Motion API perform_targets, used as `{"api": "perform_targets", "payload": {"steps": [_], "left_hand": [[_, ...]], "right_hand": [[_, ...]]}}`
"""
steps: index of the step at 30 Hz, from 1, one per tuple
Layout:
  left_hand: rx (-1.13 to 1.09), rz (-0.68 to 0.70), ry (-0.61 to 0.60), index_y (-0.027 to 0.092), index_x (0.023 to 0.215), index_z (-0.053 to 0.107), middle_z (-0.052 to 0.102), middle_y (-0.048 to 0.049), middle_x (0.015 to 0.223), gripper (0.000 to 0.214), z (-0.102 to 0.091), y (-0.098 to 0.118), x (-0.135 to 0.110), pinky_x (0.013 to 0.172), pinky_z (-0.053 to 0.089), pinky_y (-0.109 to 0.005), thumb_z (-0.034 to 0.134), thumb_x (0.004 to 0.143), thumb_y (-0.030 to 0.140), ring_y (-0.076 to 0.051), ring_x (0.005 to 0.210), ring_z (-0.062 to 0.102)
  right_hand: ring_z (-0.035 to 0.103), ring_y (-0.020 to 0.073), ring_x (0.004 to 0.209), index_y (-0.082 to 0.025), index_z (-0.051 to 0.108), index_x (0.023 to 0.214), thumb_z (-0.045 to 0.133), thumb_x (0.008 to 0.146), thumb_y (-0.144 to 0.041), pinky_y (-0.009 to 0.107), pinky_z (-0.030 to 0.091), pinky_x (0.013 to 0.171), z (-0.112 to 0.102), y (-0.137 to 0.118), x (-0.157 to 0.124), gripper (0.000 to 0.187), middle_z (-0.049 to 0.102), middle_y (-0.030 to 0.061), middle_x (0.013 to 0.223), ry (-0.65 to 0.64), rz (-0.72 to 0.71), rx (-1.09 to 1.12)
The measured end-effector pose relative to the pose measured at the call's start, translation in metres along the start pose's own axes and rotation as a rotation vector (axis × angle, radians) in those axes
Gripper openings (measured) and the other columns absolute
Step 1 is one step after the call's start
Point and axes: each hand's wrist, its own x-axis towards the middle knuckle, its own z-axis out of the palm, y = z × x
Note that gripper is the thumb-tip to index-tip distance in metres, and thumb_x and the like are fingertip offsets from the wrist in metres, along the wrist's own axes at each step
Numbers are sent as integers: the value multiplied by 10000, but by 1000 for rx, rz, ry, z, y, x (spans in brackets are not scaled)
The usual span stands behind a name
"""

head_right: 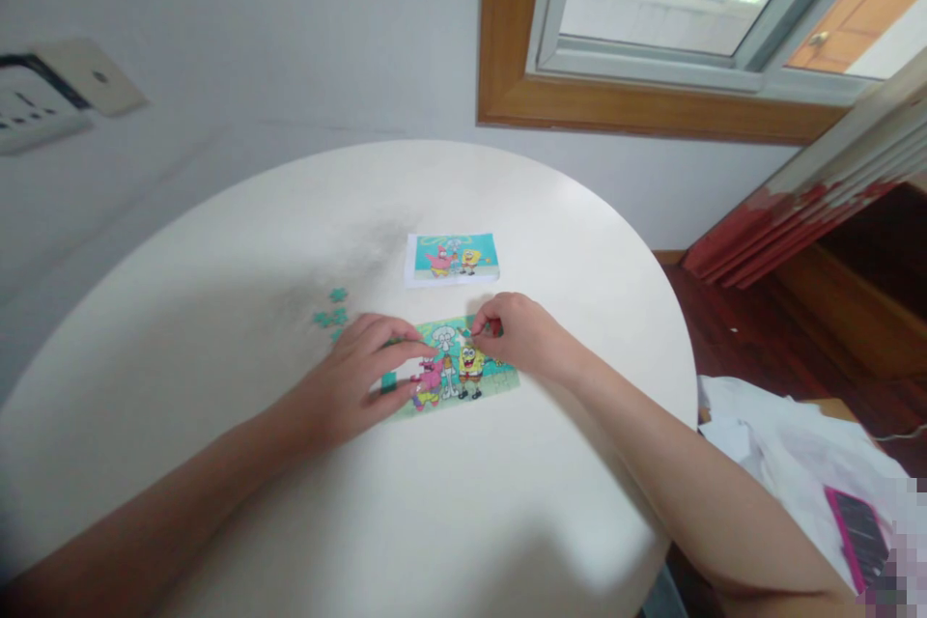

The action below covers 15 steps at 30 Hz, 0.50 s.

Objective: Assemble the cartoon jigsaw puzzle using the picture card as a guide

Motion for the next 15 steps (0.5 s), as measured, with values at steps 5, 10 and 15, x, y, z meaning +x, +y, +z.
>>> {"api": "perform_targets", "payload": {"steps": [5,10,15], "left_hand": [[1,13,5,217,1141,653,565,-88,1125,260,1,0,0,957,391,-412,597,894,275,-248,1079,493],[5,1,1,219,1135,653,570,-86,1117,247,0,1,0,948,399,-410,582,906,278,-245,1073,498],[11,10,3,227,1141,653,575,-84,1128,249,-2,2,1,954,401,-403,573,910,275,-241,1079,507]], "right_hand": [[561,127,703,-185,676,805,622,761,-248,254,435,665,-10,2,-1,94,642,13,791,5,-45,168],[605,122,661,-174,603,756,685,699,-275,265,474,660,-22,14,1,142,668,-6,725,-159,82,570],[600,104,639,-154,639,797,718,675,-244,260,490,658,-26,19,3,171,671,-13,731,-234,103,633]]}}
